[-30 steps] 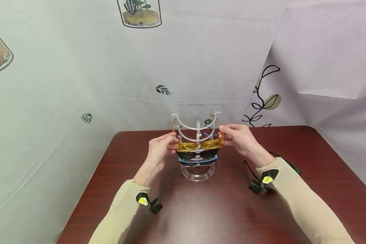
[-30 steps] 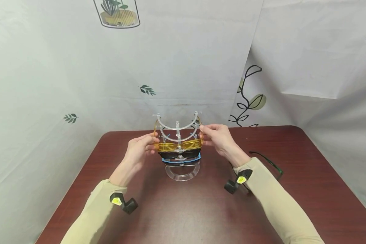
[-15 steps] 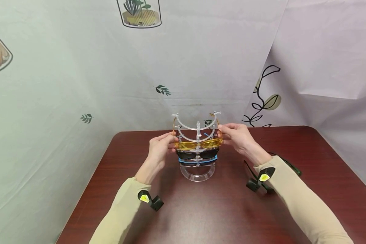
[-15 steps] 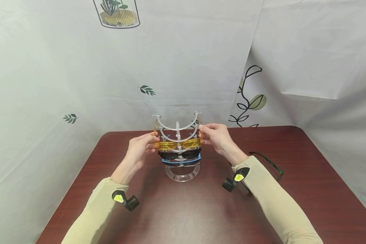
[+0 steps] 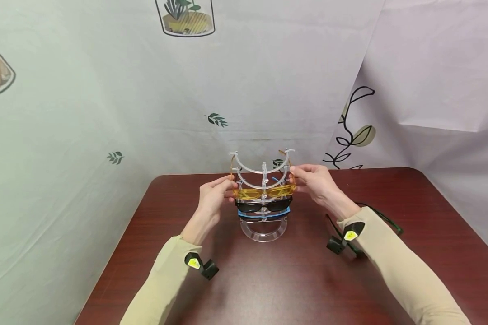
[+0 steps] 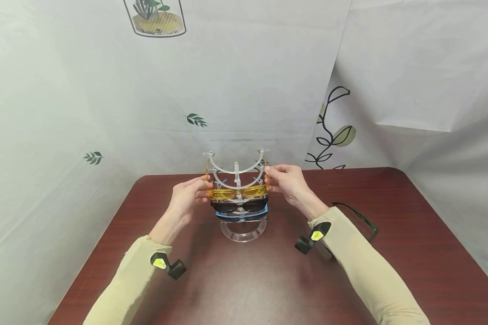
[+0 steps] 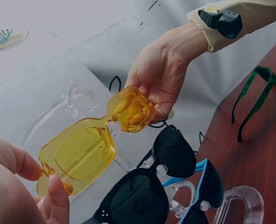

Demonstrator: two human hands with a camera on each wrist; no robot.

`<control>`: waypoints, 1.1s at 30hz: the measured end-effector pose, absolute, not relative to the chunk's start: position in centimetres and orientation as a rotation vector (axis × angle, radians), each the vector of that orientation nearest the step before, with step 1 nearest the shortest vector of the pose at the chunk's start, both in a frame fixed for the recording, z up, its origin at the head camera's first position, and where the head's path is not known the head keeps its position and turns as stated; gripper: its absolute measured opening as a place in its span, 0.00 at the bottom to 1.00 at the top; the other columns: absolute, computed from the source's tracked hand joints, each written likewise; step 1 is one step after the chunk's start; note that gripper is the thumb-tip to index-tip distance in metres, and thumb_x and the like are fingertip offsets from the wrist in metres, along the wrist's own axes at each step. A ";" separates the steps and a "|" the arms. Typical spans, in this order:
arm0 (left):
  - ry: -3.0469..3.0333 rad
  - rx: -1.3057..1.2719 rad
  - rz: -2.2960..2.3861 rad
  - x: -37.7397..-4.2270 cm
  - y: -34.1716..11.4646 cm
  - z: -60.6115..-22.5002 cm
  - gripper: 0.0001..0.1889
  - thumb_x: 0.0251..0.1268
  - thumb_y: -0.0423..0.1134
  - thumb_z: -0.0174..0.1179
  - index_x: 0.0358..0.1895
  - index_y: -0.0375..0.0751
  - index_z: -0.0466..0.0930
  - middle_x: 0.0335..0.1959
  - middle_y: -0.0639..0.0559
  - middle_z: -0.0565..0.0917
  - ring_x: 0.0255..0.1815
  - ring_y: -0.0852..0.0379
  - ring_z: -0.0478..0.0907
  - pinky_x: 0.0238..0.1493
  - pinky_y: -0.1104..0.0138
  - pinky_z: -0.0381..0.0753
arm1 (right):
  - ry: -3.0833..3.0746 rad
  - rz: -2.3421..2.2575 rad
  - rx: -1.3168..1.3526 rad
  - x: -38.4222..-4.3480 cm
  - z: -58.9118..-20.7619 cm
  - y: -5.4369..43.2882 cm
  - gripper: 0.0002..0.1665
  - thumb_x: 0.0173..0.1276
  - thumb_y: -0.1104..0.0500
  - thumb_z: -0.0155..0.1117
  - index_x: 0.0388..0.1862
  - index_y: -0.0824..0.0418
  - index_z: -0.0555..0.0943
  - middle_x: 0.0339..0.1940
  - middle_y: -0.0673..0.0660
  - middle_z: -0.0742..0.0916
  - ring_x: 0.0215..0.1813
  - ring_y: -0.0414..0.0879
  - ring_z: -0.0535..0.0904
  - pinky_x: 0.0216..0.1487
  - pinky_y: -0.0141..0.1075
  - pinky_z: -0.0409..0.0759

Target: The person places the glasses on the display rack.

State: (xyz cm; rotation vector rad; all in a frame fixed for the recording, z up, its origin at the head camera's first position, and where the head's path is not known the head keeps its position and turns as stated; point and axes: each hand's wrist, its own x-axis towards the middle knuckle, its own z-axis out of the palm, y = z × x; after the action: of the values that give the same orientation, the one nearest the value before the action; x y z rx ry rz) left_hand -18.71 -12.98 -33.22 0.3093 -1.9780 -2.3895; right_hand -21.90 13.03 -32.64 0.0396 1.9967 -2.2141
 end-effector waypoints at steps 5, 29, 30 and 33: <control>-1.972 0.303 -2.391 -18.8 -12.9 -33.4 0.18 0.63 0.26 0.57 0.56 0.26 0.80 0.27 0.50 0.84 0.22 0.60 0.79 0.20 0.75 0.76 | 2.002 -2.211 0.054 -22.0 -32.8 13.1 0.17 0.74 0.62 0.62 0.51 0.76 0.77 0.29 0.54 0.85 0.32 0.41 0.83 0.36 0.35 0.86; -1.997 0.302 -2.378 -18.8 -12.9 -33.6 0.18 0.64 0.26 0.57 0.58 0.28 0.80 0.28 0.50 0.85 0.23 0.59 0.78 0.21 0.74 0.77 | 1.989 -2.219 0.054 -21.8 -33.1 13.1 0.15 0.75 0.62 0.61 0.50 0.75 0.77 0.28 0.54 0.85 0.32 0.42 0.83 0.38 0.37 0.86; -1.996 0.301 -2.378 -18.9 -12.9 -33.6 0.19 0.64 0.26 0.57 0.58 0.28 0.80 0.28 0.50 0.84 0.23 0.59 0.78 0.21 0.74 0.77 | 1.986 -2.221 0.055 -21.8 -33.1 13.1 0.16 0.75 0.62 0.61 0.50 0.75 0.77 0.28 0.54 0.85 0.32 0.41 0.83 0.38 0.36 0.86; -1.990 0.305 -2.382 -18.8 -12.9 -33.6 0.18 0.64 0.26 0.57 0.57 0.28 0.80 0.27 0.50 0.84 0.22 0.60 0.77 0.21 0.74 0.76 | 1.984 -2.215 0.048 -21.8 -33.0 13.2 0.18 0.75 0.62 0.61 0.53 0.78 0.75 0.28 0.53 0.85 0.32 0.40 0.83 0.38 0.36 0.86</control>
State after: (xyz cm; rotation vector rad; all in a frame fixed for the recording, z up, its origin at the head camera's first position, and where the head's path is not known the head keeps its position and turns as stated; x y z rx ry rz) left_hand -18.83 -12.89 -33.58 0.3050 -1.9905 -2.3822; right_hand -21.76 13.15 -33.00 0.0480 1.9843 -2.2151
